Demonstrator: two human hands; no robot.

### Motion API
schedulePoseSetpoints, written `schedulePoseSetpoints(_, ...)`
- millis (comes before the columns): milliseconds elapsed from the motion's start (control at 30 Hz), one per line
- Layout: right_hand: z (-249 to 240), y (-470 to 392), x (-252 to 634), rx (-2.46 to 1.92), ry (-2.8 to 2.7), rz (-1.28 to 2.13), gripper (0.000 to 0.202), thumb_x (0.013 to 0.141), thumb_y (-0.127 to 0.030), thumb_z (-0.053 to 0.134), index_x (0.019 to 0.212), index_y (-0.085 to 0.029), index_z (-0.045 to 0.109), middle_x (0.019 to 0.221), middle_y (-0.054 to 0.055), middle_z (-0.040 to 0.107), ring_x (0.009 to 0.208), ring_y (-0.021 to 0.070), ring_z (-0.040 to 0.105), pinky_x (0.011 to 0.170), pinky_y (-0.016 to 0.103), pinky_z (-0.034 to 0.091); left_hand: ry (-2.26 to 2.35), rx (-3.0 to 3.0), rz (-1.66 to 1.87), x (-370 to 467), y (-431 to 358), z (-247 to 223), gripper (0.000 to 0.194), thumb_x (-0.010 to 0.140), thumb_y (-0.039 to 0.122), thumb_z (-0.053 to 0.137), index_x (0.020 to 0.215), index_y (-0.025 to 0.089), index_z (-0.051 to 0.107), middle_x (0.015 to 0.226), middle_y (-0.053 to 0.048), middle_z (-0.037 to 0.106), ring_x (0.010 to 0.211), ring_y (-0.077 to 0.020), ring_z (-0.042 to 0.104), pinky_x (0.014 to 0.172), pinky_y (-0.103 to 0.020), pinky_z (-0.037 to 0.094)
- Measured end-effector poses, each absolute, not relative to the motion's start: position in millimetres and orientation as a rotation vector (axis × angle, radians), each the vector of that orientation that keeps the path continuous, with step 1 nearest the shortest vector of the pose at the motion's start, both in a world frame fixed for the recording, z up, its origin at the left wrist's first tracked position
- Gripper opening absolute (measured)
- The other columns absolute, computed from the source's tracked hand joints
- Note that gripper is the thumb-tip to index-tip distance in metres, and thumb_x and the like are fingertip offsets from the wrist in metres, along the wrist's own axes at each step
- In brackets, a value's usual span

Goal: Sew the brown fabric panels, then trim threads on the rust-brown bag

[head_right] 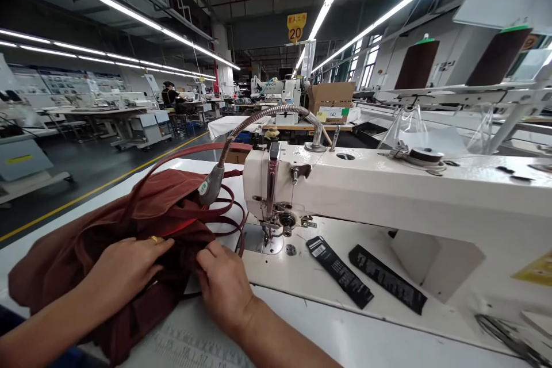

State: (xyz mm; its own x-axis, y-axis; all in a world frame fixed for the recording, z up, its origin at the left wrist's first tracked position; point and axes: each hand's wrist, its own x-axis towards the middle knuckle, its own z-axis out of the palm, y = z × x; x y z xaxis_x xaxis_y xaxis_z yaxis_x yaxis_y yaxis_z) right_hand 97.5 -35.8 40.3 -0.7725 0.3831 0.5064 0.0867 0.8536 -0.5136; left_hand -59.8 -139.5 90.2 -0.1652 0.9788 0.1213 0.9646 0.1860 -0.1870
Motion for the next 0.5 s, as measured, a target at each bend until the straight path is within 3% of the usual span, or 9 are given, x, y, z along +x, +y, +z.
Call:
schedulePoseSetpoints(100,39.3,-36.9,95.9,-0.342,-2.359,0.645,0.011,0.08,-0.008,0.046,0.08,-0.019,0.05,0.084,0.001,0.05,0.073,0.0133,0.047,0.065,0.022,0.037,-2.278,-1.84,0.124,-60.5,-134.6,94.1,0.027,0.076,0.011,0.036,0.077,0.019,0.062,0.071,-0.007,0.065,0.065,-0.0245,0.062,0.059,-0.032,0.041)
schedulePoseSetpoints(200,41.1,-36.8,95.8,-0.379,-2.358,0.657,0.012,0.078,-0.007,0.047,0.079,-0.018,0.05,0.083,0.001,0.05,0.073,0.0138,0.046,0.063,0.022,0.036,-2.334,-1.836,-0.07,-67.9,-137.5,100.4,0.025,0.081,0.014,0.032,0.079,0.019,0.056,0.072,-0.004,0.062,0.069,-0.0204,0.059,0.06,-0.028,0.039)
schedulePoseSetpoints(367,46.9,-23.9,91.6,-0.396,-2.306,0.736,0.01,0.079,-0.008,0.049,0.079,-0.018,0.051,0.081,0.001,0.051,0.071,0.0137,0.047,0.062,0.022,0.037,-2.594,-2.0,-0.852,-69.7,-143.5,127.6,0.019,0.08,0.03,0.04,0.067,0.018,0.046,0.059,0.004,0.045,0.057,-0.0113,0.044,0.054,-0.02,0.035)
schedulePoseSetpoints(500,47.1,-7.9,88.4,-0.392,-2.245,0.785,0.01,0.084,-0.012,0.045,0.085,-0.019,0.054,0.081,0.001,0.053,0.075,0.0142,0.05,0.065,0.023,0.039,-2.687,-1.963,-1.509,-56.7,-137.4,142.2,0.023,0.074,0.041,0.053,0.074,0.019,0.049,0.062,0.005,0.04,0.052,-0.0077,0.037,0.043,-0.015,0.031)
